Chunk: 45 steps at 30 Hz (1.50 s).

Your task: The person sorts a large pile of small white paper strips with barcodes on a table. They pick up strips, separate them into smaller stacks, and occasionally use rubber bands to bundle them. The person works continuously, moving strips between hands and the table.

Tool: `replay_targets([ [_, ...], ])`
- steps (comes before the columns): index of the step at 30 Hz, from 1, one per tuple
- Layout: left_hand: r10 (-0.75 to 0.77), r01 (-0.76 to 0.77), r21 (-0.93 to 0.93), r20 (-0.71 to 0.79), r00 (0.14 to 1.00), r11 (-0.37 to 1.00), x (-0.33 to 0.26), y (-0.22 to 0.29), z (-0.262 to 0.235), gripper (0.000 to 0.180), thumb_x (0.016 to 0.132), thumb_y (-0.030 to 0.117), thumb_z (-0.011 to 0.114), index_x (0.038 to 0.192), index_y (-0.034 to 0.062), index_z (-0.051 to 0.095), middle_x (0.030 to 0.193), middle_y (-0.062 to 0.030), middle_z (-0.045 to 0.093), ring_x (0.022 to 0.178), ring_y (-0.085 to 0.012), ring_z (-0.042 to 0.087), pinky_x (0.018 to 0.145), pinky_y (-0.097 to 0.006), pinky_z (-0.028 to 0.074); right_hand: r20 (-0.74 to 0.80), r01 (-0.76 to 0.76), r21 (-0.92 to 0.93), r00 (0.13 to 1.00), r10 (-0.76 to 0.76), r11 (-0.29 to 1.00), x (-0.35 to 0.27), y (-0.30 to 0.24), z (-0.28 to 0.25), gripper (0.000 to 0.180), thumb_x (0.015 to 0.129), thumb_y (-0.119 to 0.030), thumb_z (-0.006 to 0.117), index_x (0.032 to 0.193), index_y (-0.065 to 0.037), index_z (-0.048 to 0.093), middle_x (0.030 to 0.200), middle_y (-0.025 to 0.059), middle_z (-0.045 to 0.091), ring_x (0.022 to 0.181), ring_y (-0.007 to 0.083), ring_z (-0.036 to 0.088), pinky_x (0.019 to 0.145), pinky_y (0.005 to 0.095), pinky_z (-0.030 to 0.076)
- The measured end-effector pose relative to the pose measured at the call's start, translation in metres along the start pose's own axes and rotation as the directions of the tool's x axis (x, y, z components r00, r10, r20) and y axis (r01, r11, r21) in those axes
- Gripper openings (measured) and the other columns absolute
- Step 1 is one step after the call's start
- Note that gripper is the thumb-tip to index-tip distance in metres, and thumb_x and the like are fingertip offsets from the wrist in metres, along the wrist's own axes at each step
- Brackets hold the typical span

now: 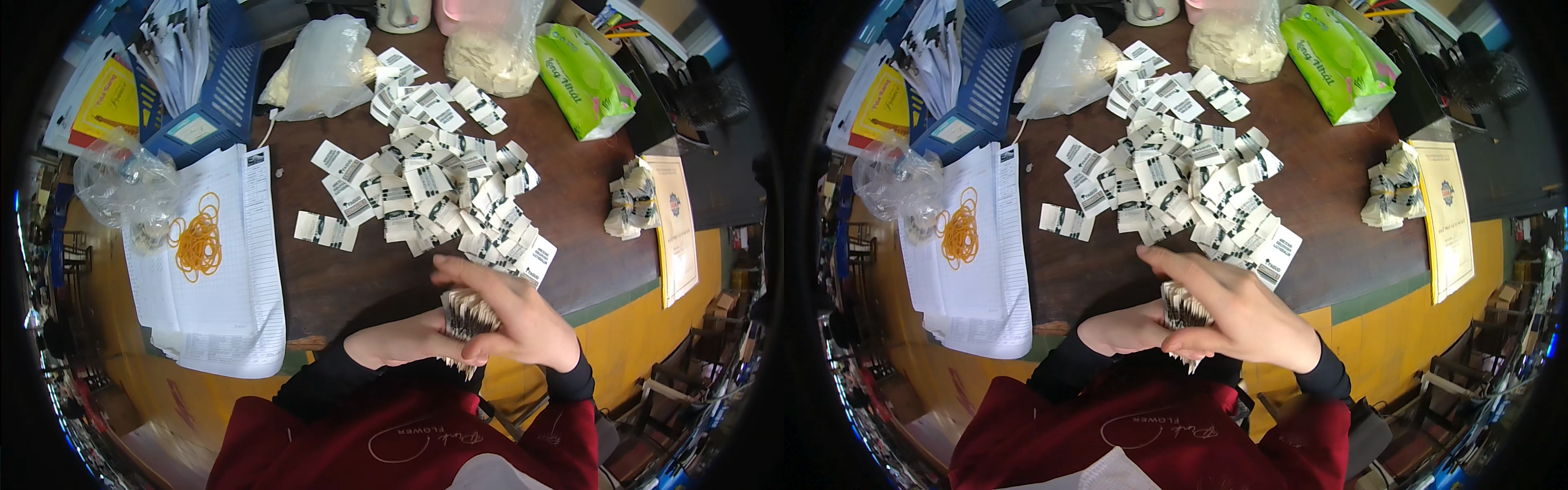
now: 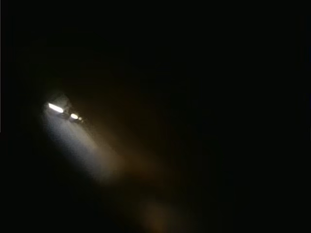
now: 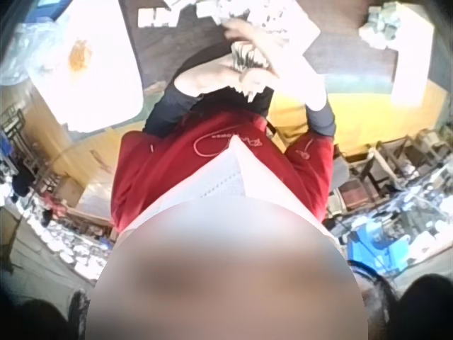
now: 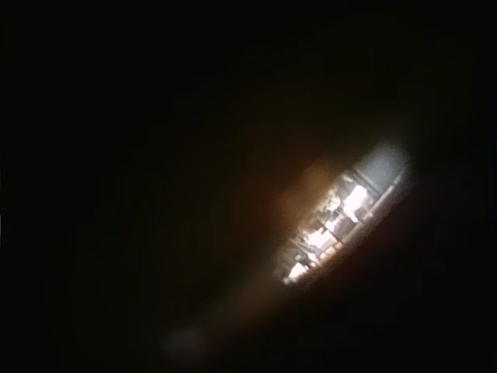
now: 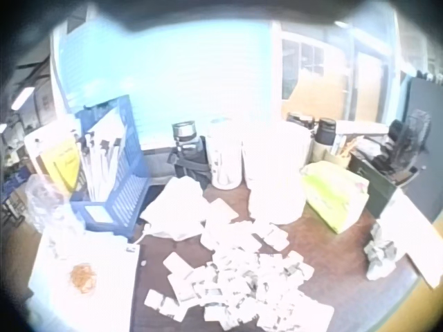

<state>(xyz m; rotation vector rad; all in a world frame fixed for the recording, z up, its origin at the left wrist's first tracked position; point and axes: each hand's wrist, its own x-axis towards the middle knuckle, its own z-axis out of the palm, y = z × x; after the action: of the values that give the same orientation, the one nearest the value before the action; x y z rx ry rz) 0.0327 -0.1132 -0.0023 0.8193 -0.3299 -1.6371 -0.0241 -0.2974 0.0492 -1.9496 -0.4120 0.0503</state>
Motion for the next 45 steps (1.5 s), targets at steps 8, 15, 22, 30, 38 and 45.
replay_targets([
  [8, 0.024, -0.018, -0.037, 0.173, 0.985, 0.999, -0.007, 0.003, -0.001, 0.039, 0.094, 0.027, 0.067, 0.122, 0.0030, 0.054, 0.114, -0.0039, 0.056, 0.109, -0.0115, 0.053, 0.094, -0.028, 0.044, -0.176, 0.142, -0.088, 0.972, -0.156, 0.986, 0.003, -0.003, 0.010, 0.035, 0.078, -0.018, 0.077, 0.105, 0.000, 0.066, 0.083, 0.0104, 0.058, 0.071, 0.0253, 0.059, 0.062, 0.0327, 0.048],
  [15, 0.022, -0.092, 0.393, 0.180, 0.983, 0.915, -0.023, 0.008, -0.017, 0.033, 0.096, 0.030, 0.064, 0.117, 0.0062, 0.059, 0.115, 0.0004, 0.057, 0.104, -0.0095, 0.054, 0.092, -0.027, 0.044, -0.022, 0.355, -0.263, 0.927, -0.373, 0.897, 0.036, 0.002, 0.013, 0.045, 0.075, -0.037, 0.075, 0.103, -0.003, 0.066, 0.087, 0.0086, 0.059, 0.079, 0.0273, 0.060, 0.075, 0.0359, 0.046],
  [22, 0.468, -0.549, -0.179, -0.352, 0.811, 0.816, -0.030, 0.002, -0.023, 0.042, 0.094, 0.017, 0.064, 0.130, 0.0042, 0.046, 0.106, -0.0055, 0.054, 0.099, -0.0155, 0.052, 0.090, -0.034, 0.043, -0.783, 0.008, 0.011, 0.622, 0.003, 1.000, 0.036, 0.001, 0.031, 0.020, 0.083, 0.002, 0.066, 0.102, 0.001, 0.059, 0.094, 0.0070, 0.055, 0.082, 0.0140, 0.051, 0.074, 0.0263, 0.042],
  [30, 0.513, -0.526, 0.101, -0.437, 0.739, 0.844, -0.029, -0.004, -0.025, 0.042, 0.094, 0.016, 0.066, 0.129, 0.0027, 0.048, 0.115, -0.0040, 0.057, 0.106, -0.0131, 0.054, 0.093, -0.031, 0.044, -0.543, 0.052, 0.459, 0.806, 0.233, 0.887, 0.033, 0.010, 0.071, 0.022, 0.084, 0.010, 0.066, 0.102, 0.002, 0.055, 0.101, 0.0069, 0.055, 0.078, 0.0077, 0.057, 0.073, 0.0230, 0.048],
  [38, 0.546, -0.613, -0.006, -0.449, 0.707, 0.790, -0.031, -0.007, -0.024, 0.037, 0.092, 0.016, 0.068, 0.123, 0.0014, 0.055, 0.113, -0.0053, 0.059, 0.104, -0.0142, 0.056, 0.091, -0.032, 0.046, -0.494, 0.084, 0.708, 0.768, 0.407, 0.701, 0.034, 0.001, 0.078, 0.022, 0.084, 0.009, 0.064, 0.098, -0.002, 0.051, 0.101, 0.0078, 0.057, 0.082, 0.0077, 0.056, 0.071, 0.0203, 0.045],
  [45, 0.621, -0.593, 0.194, -0.334, 0.709, 0.781, -0.033, -0.005, -0.024, 0.042, 0.087, 0.013, 0.074, 0.123, 0.0013, 0.055, 0.113, -0.0058, 0.060, 0.098, -0.0162, 0.058, 0.083, -0.033, 0.050, -0.576, 0.190, 0.671, 0.742, 0.343, 0.716, 0.031, 0.002, 0.082, 0.018, 0.089, 0.011, 0.060, 0.102, 0.001, 0.052, 0.103, 0.0097, 0.059, 0.080, 0.0089, 0.060, 0.066, 0.0217, 0.049],
])
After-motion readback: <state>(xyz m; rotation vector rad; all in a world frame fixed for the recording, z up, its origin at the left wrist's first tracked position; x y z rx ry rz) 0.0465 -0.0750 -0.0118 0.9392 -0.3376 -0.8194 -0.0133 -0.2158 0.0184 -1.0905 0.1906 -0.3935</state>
